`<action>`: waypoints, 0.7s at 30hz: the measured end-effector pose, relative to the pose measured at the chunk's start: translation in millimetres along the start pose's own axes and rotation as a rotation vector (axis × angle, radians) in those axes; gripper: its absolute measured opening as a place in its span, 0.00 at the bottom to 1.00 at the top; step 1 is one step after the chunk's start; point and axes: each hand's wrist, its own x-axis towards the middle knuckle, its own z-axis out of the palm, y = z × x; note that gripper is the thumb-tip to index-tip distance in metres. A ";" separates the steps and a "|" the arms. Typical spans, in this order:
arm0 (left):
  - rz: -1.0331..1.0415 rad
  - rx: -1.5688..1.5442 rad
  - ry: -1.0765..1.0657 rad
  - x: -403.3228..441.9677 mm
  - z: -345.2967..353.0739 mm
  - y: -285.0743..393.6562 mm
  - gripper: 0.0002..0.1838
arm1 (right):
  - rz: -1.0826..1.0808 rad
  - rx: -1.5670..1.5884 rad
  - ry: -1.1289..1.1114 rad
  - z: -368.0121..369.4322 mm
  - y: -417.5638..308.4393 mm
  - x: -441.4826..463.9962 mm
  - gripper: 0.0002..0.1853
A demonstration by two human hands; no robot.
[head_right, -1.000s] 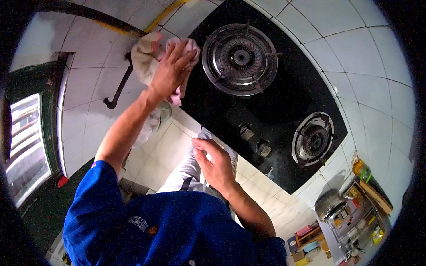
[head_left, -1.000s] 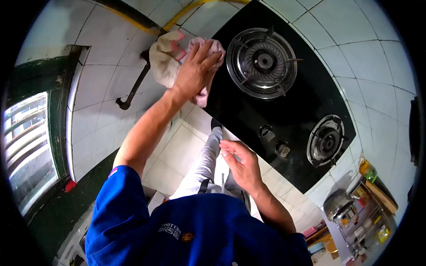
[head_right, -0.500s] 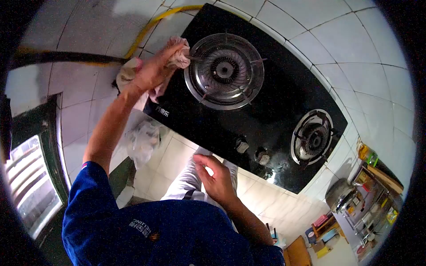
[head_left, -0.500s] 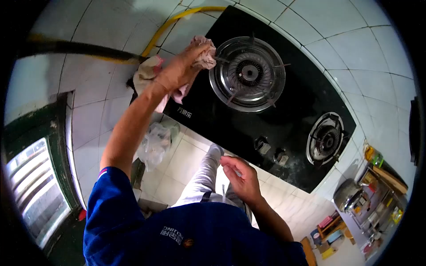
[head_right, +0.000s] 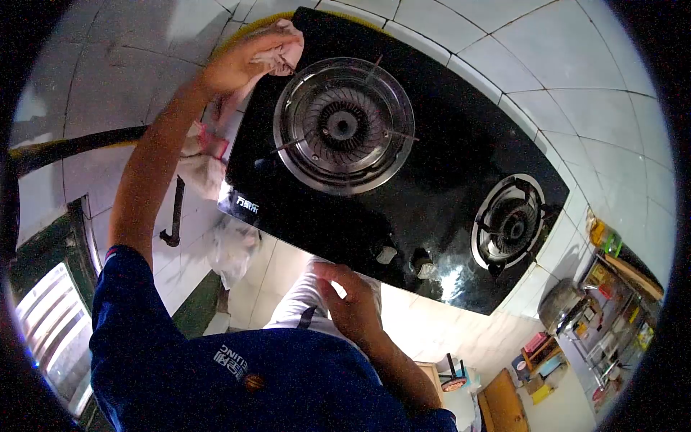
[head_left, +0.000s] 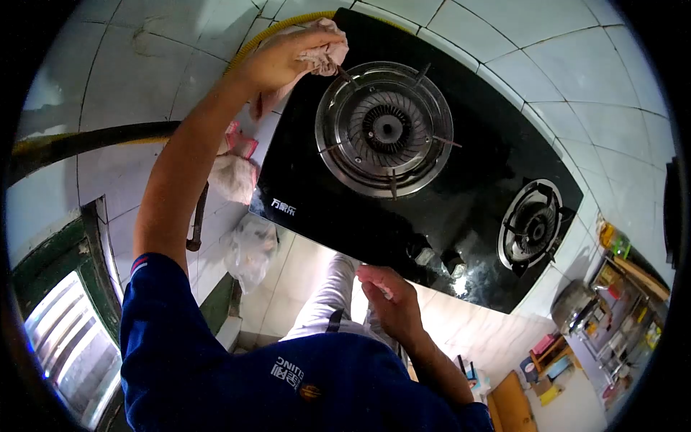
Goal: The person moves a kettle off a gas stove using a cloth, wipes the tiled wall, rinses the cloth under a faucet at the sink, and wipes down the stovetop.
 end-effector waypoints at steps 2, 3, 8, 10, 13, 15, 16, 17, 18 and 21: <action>-0.020 -0.074 -0.017 -13.1 4.4 7.7 0.30 | 0.031 0.006 0.008 -2.5 -3.5 0.9 0.11; -0.095 -0.062 -0.023 -24.5 5.6 23.9 0.29 | 0.034 0.029 0.017 -2.9 -7.0 0.6 0.11; -0.224 0.127 -0.048 -76.7 16.3 70.8 0.26 | 0.043 0.039 -0.004 -11.6 -10.5 1.1 0.12; -0.388 0.089 -0.063 -87.8 12.2 86.2 0.26 | 0.039 0.032 -0.015 -14.8 -11.6 0.7 0.13; -0.403 -0.077 0.074 -68.8 2.1 64.2 0.26 | 0.009 0.036 0.007 -17.7 -13.0 1.0 0.13; -0.404 -0.193 0.164 -35.5 -12.5 52.5 0.27 | -0.009 -0.004 -0.009 -20.2 -15.3 1.8 0.13; -0.308 -0.138 0.160 -12.4 -16.2 41.9 0.28 | -0.010 -0.008 -0.014 -20.2 -13.7 3.8 0.13; -0.167 -0.177 0.133 11.8 -10.1 11.6 0.28 | -0.009 -0.007 -0.016 -19.1 -11.7 4.4 0.13; -0.026 -0.216 0.104 28.2 -0.6 -9.2 0.27 | -0.006 -0.005 -0.018 -18.0 -9.9 5.5 0.12; -0.132 -0.033 -0.013 62.3 -11.1 47.4 0.18 | 0.016 -0.020 -0.028 -13.3 -11.1 8.5 0.13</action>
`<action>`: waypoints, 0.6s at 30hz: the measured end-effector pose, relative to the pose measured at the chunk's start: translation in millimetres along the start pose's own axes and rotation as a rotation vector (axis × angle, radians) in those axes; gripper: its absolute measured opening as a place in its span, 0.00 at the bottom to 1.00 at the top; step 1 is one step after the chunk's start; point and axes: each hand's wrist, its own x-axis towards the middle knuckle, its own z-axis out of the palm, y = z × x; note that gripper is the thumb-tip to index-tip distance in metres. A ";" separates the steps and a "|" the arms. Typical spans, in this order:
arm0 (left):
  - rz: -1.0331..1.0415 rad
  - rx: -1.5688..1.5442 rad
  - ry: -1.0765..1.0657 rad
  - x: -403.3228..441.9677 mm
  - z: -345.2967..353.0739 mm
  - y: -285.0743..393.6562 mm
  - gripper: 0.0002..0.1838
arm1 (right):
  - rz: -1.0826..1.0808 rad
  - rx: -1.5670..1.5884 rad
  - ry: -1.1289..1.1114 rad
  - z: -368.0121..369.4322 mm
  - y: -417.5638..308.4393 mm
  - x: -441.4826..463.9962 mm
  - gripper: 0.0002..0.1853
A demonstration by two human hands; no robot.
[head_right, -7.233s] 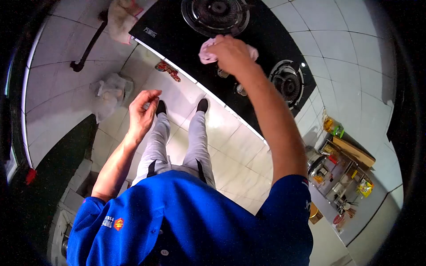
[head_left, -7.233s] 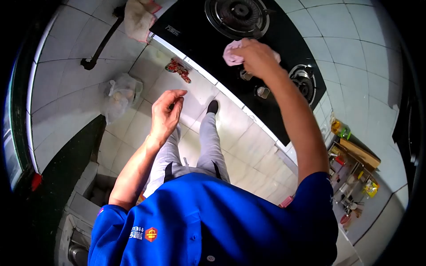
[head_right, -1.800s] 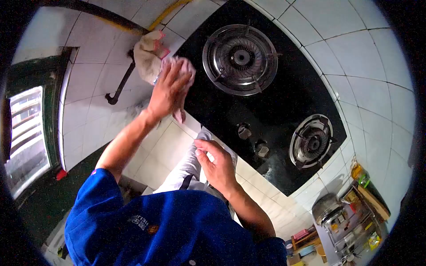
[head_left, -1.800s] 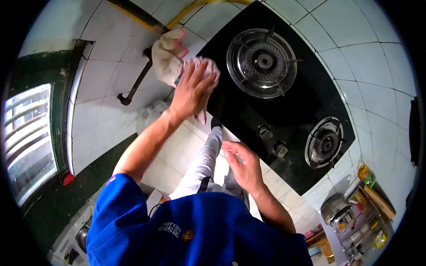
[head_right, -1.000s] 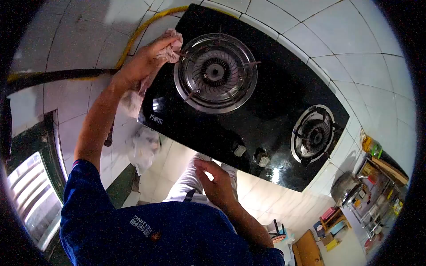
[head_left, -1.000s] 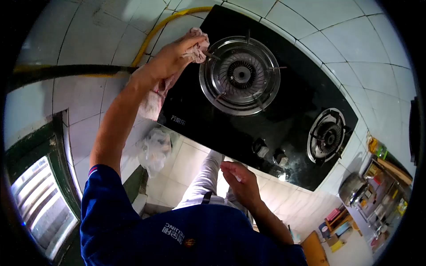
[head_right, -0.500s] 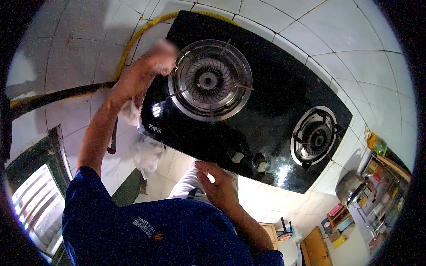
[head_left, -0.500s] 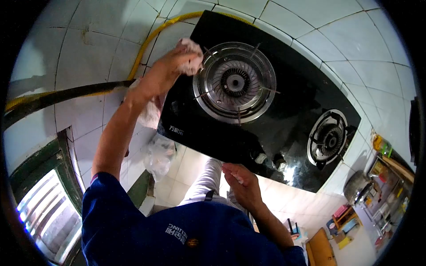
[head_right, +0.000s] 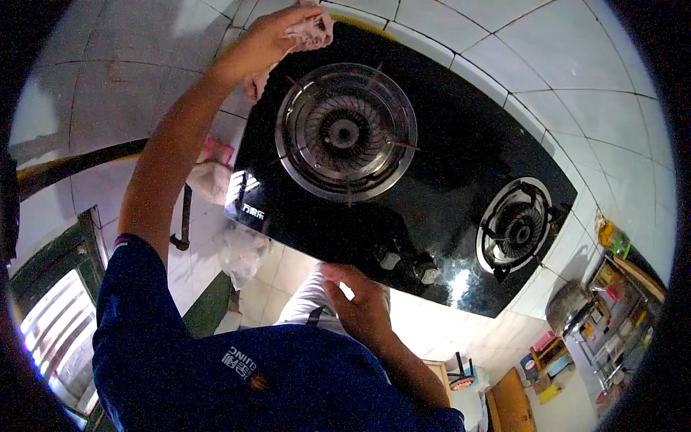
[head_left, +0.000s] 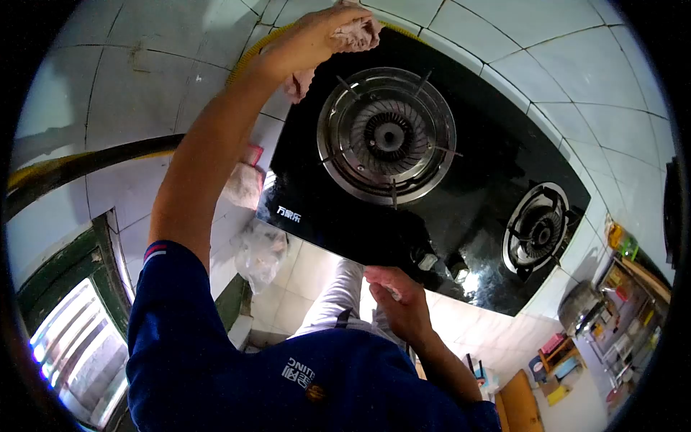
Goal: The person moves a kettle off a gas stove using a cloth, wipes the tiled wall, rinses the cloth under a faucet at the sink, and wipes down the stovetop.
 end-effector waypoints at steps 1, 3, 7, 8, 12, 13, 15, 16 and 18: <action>-0.005 -0.006 -0.005 -2.5 7.7 -15.7 0.18 | 0.009 0.002 -0.001 0.7 -0.5 -1.0 0.13; -0.002 -0.046 -0.004 -14.5 21.5 -63.5 0.26 | -0.006 0.022 0.001 0.8 -3.0 -1.9 0.12; 0.133 0.274 0.022 -75.4 28.7 -43.2 0.24 | -0.041 0.144 0.020 -0.1 -3.4 -5.7 0.12; 0.150 0.263 0.024 -76.5 27.8 -42.3 0.24 | -0.046 0.161 0.037 -0.4 -1.5 -6.4 0.13; 0.147 -0.102 -0.081 -8.5 19.3 -59.9 0.19 | -0.016 0.168 -0.025 -4.5 -0.8 -8.1 0.14; 0.141 -0.169 -0.138 11.6 14.3 -58.9 0.19 | -0.005 0.162 -0.031 -3.8 -4.5 -8.3 0.14; 0.287 -0.023 -0.241 29.8 1.3 -38.6 0.18 | -0.007 0.159 -0.021 -2.8 -15.6 -4.8 0.15; 0.276 -0.033 -0.240 20.5 5.4 -41.1 0.18 | -0.040 0.155 -0.020 -1.7 -16.2 -4.5 0.14; 0.134 -0.156 -0.192 -0.5 3.3 -42.2 0.23 | -0.041 0.158 -0.033 1.1 -15.6 -6.3 0.14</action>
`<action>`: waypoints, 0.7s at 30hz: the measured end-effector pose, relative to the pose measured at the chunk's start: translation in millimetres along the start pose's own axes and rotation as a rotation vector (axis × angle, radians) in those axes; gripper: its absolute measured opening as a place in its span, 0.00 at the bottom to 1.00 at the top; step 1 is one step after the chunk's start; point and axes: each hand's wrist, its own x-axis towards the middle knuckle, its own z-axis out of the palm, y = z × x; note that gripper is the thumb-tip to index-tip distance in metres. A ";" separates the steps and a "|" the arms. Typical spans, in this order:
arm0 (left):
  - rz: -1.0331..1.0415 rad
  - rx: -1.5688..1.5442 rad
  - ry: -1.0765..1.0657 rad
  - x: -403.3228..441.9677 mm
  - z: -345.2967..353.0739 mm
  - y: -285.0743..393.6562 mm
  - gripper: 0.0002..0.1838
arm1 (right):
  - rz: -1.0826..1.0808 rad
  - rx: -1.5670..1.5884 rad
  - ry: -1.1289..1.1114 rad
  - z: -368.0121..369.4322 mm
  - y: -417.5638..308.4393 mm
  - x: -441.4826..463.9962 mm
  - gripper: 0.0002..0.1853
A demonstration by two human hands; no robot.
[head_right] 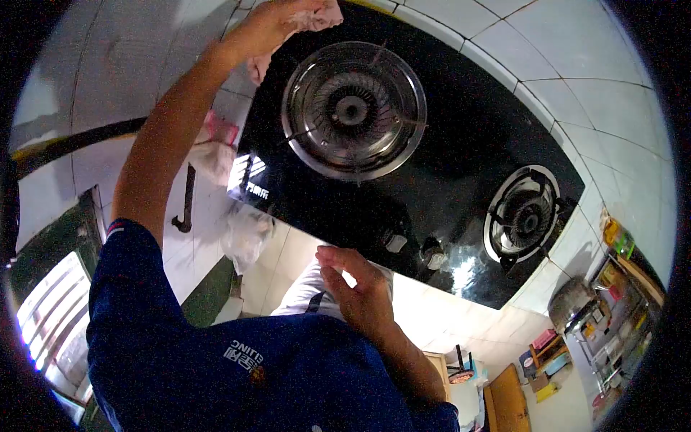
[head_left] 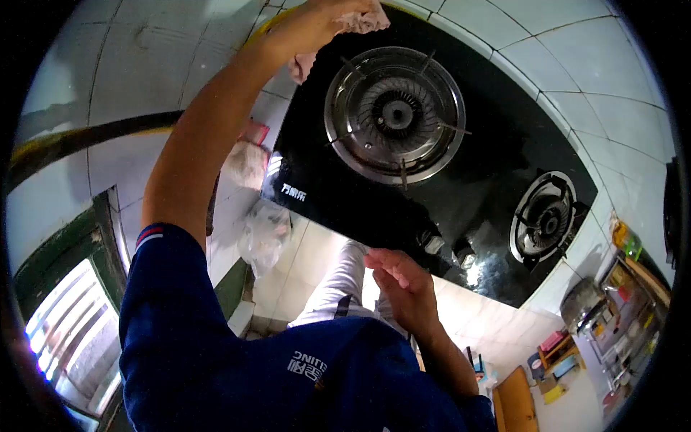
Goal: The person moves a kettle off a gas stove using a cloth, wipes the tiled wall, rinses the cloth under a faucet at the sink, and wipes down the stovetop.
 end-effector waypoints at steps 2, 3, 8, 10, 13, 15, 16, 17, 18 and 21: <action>-0.020 0.228 0.160 -33.1 20.6 -3.6 0.21 | -0.001 0.079 -0.012 4.6 -2.9 -4.3 0.14; -0.025 0.454 0.321 -50.1 30.9 -7.5 0.21 | 0.000 0.083 -0.022 5.5 -3.6 -6.2 0.14; -0.210 0.373 0.263 -131.0 64.0 25.6 0.25 | 0.056 0.049 -0.024 4.5 3.0 -20.4 0.12; -0.191 0.396 0.273 -166.2 84.9 23.2 0.25 | -0.037 0.025 -0.057 3.0 1.2 -21.7 0.13; -0.234 0.681 0.228 -209.6 112.2 49.9 0.28 | -0.066 0.057 -0.126 0.9 3.4 -24.8 0.16; -0.282 0.519 0.260 -239.7 131.4 69.1 0.28 | -0.057 0.039 -0.140 2.4 2.3 -27.9 0.16; -0.286 0.437 0.290 -253.3 143.6 83.9 0.28 | -0.056 0.013 -0.158 2.7 2.8 -28.7 0.16; -0.287 0.356 0.320 -266.3 156.2 98.8 0.29 | -0.057 -0.014 -0.175 2.9 3.2 -29.5 0.15; -0.269 0.488 0.197 -278.8 166.7 108.7 0.29 | -0.048 0.025 -0.190 3.5 5.9 -29.9 0.15; -0.284 0.355 0.299 -281.2 179.3 121.5 0.25 | -0.071 0.071 -0.218 8.1 18.5 -31.6 0.14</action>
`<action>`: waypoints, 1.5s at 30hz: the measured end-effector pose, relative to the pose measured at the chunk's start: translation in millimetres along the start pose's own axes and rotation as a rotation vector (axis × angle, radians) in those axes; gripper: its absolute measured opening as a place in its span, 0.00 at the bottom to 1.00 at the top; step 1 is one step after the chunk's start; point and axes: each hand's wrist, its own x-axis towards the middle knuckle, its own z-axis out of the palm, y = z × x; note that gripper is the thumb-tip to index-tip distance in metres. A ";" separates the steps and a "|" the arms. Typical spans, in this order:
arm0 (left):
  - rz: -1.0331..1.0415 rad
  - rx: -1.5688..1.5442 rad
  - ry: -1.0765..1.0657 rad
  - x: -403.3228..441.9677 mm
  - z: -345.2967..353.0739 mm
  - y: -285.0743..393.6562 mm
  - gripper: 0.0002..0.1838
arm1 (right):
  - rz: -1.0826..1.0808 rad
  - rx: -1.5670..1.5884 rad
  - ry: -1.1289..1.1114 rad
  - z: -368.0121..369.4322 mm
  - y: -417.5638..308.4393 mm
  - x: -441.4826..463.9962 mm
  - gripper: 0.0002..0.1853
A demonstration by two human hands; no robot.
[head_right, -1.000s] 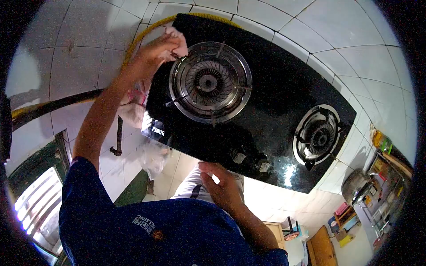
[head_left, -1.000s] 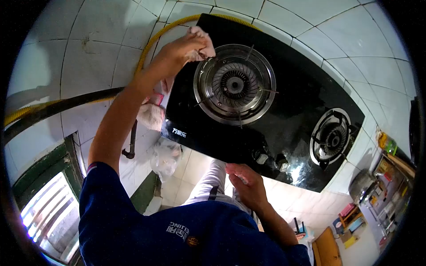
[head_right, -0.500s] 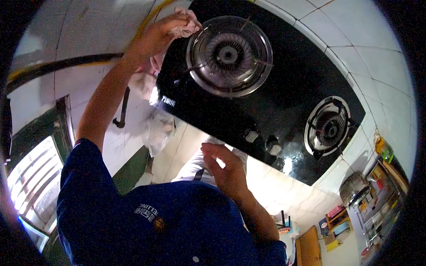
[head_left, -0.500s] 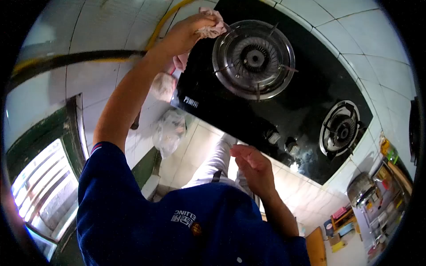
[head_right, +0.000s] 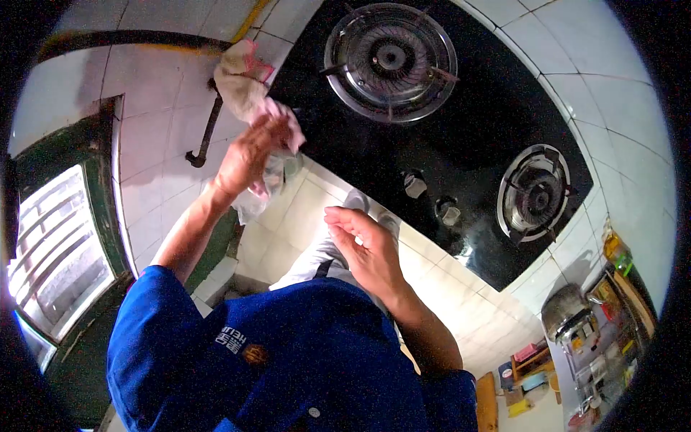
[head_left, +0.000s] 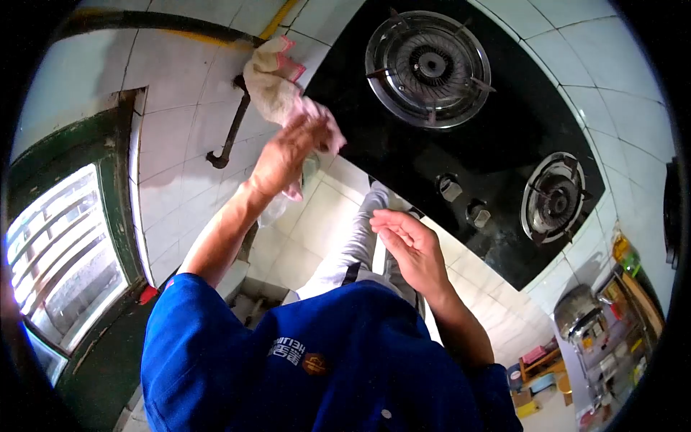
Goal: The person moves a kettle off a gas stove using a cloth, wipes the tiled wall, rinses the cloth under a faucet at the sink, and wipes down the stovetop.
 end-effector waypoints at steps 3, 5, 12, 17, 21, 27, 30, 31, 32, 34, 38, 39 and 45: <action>-0.183 0.103 0.285 19.2 18.6 23.3 0.24 | -0.029 -0.038 0.017 3.4 7.2 -1.3 0.14; -0.119 0.151 0.239 18.1 47.0 46.2 0.23 | -0.071 -0.093 0.047 3.4 6.1 -2.2 0.14; -0.365 -0.227 0.250 46.7 51.7 117.9 0.20 | -0.177 -0.408 0.222 -0.4 -12.3 8.4 0.30; -0.681 -1.154 0.309 56.2 70.9 129.0 0.22 | -0.312 -0.874 0.205 -17.8 -15.2 41.4 0.39; -0.853 -1.723 0.255 61.4 62.0 146.4 0.24 | -0.407 -1.130 0.122 -24.1 -19.1 64.3 0.28; -0.788 -1.819 0.417 66.0 44.9 201.0 0.34 | -0.480 -1.081 0.145 -59.7 -50.8 58.1 0.19; -0.572 -1.825 0.445 64.1 45.4 229.3 0.36 | -0.734 -1.049 0.194 -109.1 -96.8 32.3 0.19; -0.525 -1.758 0.497 68.0 42.8 242.3 0.31 | -0.841 -1.015 0.227 -129.4 -119.4 24.6 0.19; -0.523 -1.761 0.516 66.3 46.1 248.2 0.31 | -0.842 -1.024 0.308 -157.1 -127.4 21.8 0.20; -0.551 -1.524 0.590 62.8 55.2 255.8 0.25 | -0.774 -1.049 0.369 -200.0 -158.4 -1.3 0.21; -0.701 -1.508 0.641 53.3 77.2 266.5 0.18 | -0.619 -0.491 0.681 -256.8 -189.2 -30.6 0.19; -0.725 -1.470 0.643 51.4 81.2 268.9 0.17 | -0.692 -0.499 0.662 -271.1 -189.3 -31.2 0.20; -0.764 -1.479 0.659 51.3 98.7 272.9 0.15 | -0.506 -0.652 0.504 -285.6 -155.9 27.7 0.21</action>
